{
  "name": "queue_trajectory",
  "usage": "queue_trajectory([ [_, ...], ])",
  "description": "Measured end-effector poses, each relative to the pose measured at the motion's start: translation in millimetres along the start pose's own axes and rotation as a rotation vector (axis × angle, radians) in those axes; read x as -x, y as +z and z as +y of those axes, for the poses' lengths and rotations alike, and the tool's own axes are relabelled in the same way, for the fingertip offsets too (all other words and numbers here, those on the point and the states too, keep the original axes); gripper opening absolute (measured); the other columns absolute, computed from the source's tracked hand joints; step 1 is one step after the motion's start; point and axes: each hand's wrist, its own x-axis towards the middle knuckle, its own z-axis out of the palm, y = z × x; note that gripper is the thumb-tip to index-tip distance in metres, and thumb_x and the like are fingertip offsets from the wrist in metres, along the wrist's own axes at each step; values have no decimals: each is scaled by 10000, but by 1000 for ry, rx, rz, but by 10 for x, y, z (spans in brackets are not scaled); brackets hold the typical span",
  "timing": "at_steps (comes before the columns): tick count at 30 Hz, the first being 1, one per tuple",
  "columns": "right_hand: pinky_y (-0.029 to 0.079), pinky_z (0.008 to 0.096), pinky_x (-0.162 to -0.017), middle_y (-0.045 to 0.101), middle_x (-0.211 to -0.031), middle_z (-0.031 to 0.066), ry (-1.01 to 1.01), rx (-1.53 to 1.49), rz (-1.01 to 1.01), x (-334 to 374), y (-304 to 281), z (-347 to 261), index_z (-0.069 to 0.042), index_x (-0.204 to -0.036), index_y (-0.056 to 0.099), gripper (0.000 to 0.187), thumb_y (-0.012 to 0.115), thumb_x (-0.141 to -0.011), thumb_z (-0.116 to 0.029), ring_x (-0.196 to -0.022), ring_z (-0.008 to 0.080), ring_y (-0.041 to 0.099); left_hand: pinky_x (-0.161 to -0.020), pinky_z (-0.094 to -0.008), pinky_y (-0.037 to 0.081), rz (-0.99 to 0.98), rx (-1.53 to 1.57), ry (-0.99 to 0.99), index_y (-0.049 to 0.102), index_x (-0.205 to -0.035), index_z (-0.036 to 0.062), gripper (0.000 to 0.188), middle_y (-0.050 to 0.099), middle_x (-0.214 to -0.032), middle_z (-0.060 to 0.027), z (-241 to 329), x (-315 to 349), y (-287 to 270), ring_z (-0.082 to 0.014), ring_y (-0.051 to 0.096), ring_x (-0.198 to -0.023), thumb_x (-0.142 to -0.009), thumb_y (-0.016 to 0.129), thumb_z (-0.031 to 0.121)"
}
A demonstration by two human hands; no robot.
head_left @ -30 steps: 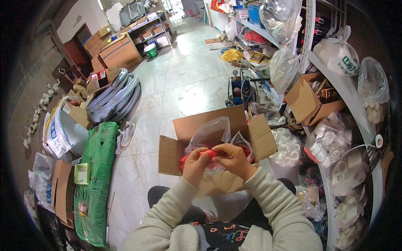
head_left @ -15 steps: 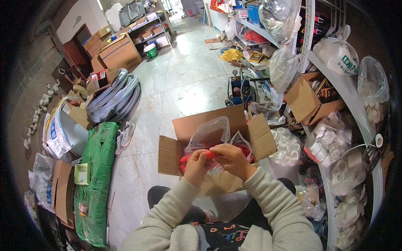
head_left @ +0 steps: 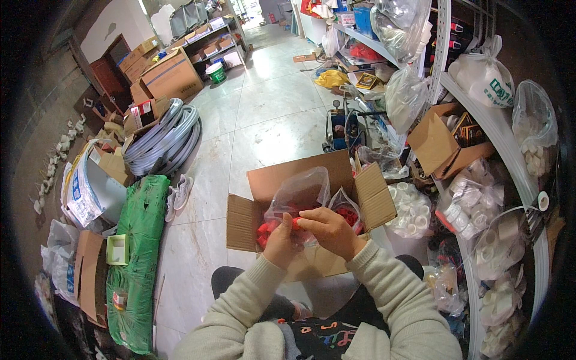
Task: The person sits on the floor and repeatedly picks up small red plastic pieces from a cardboard box. They connect two pieces together by hand and place the assembled unit back into the box, continuing this process throughout the clip.
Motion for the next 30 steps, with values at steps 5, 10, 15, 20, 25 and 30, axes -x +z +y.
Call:
queue_trajectory([
  [5,503,311,-696,602,-904,130,17,-10,-5,-8,-28,6,-34,-932,609,180,596,-752,-31,-808,263,601,-768,-326,474,-50,-123,133,482,-1061,25,473,567,-974,-80,1,40,133,-182,570,-870,-896,349,449],
  [10,502,301,-698,608,-894,138,111,-137,9,-48,-54,-18,-32,-949,610,207,620,-743,-43,-817,266,603,-591,-220,451,-33,-222,336,499,-998,56,261,571,-857,-28,59,124,213,-90,545,-711,-881,505,288],
  [15,503,279,-704,616,-898,128,441,-378,1,33,-34,-5,6,-967,598,257,656,-724,-55,-807,207,614,-680,-232,471,29,-247,434,494,-1043,43,231,585,-902,-50,84,182,384,-113,561,-787,-849,564,147],
  [20,497,244,-695,626,-916,104,698,-672,-10,21,-28,-35,29,-973,597,258,652,-744,-77,-811,130,599,-739,-246,470,-9,-280,483,492,-1071,42,256,592,-953,-63,96,200,353,-125,565,-842,-829,574,60],
  [25,494,234,-681,633,-889,95,797,-714,-37,-4,-36,-35,33,-971,594,266,654,-751,-104,-794,122,594,-748,-257,477,12,-329,544,512,-1029,35,204,583,-957,-68,81,209,352,-148,573,-855,-831,562,49],
  [30,485,227,-671,626,-886,74,813,-751,0,2,-29,-68,18,-968,590,237,648,-756,-70,-774,112,584,-665,-251,475,66,-345,444,512,-1002,18,212,593,-900,-69,130,198,372,-130,568,-740,-852,561,159],
])
